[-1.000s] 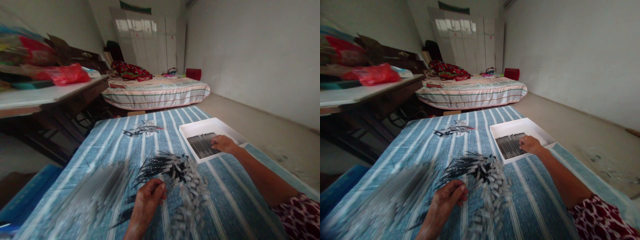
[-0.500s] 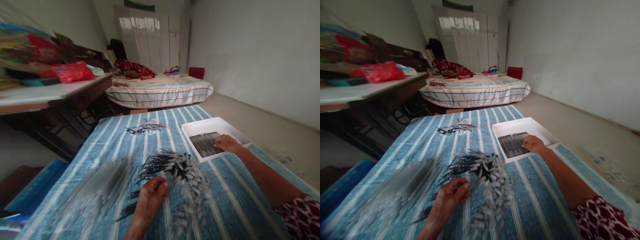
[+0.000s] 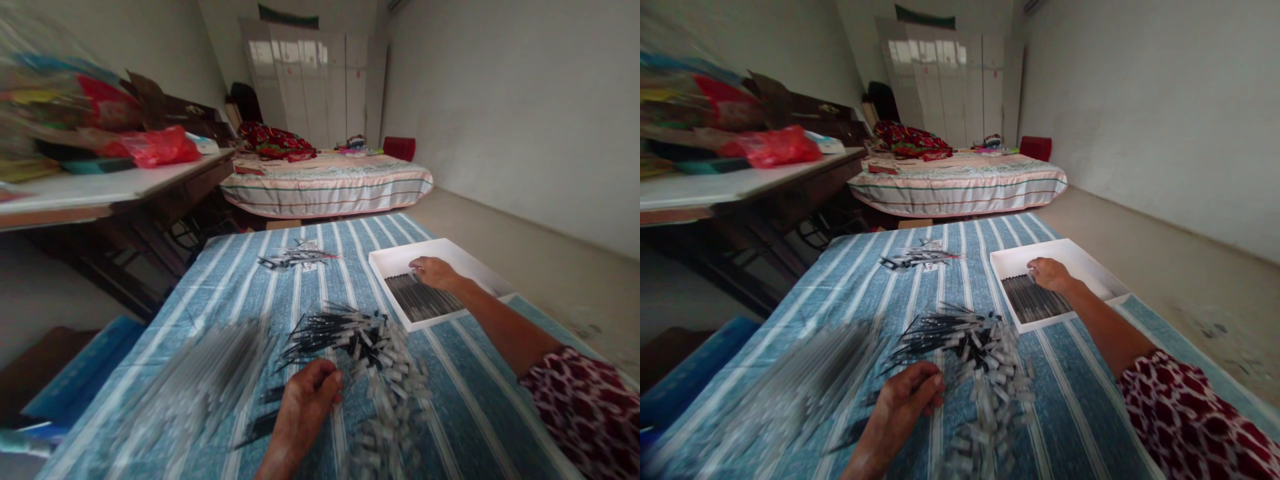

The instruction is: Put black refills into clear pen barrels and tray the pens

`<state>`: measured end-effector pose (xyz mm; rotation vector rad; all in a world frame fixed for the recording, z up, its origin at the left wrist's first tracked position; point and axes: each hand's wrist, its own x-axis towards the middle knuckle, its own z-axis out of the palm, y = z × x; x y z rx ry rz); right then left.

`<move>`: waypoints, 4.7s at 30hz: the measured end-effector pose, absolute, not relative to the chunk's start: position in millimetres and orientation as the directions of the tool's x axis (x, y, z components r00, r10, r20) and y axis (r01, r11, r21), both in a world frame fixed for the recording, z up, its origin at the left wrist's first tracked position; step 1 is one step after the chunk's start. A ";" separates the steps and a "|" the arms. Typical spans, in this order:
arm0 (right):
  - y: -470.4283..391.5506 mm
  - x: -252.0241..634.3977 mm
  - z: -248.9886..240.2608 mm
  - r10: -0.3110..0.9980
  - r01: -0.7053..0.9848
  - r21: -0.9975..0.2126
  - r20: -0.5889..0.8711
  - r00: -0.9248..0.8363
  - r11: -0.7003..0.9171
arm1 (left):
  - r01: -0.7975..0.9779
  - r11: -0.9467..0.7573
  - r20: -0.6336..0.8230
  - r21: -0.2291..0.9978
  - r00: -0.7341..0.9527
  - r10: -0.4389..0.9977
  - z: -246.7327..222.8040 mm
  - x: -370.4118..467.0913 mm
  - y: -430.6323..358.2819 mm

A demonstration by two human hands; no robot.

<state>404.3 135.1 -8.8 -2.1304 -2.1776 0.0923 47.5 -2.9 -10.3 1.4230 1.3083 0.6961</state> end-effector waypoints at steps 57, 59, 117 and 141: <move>154.6 348.7 -4.2 0.975 0.977 -0.031 -0.072 -0.211 0.210 | 0.461 0.069 -0.218 0.885 0.276 0.936 -10.2 48.0 -6.6; 154.8 346.5 -4.1 0.974 0.976 -0.026 -0.066 -0.217 0.215 | 0.465 0.064 -0.215 0.883 0.279 0.936 -10.5 48.1 -7.3; 25.8 265.3 22.9 0.888 0.810 -0.367 0.135 -0.439 0.457 | 0.815 -0.105 0.116 0.570 0.047 0.992 12.7 4.1 3.5; 13.4 240.0 -6.5 0.855 0.879 -0.185 -0.214 -0.473 0.440 | 0.984 0.155 0.028 0.084 -0.157 0.987 1.0 -18.1 11.4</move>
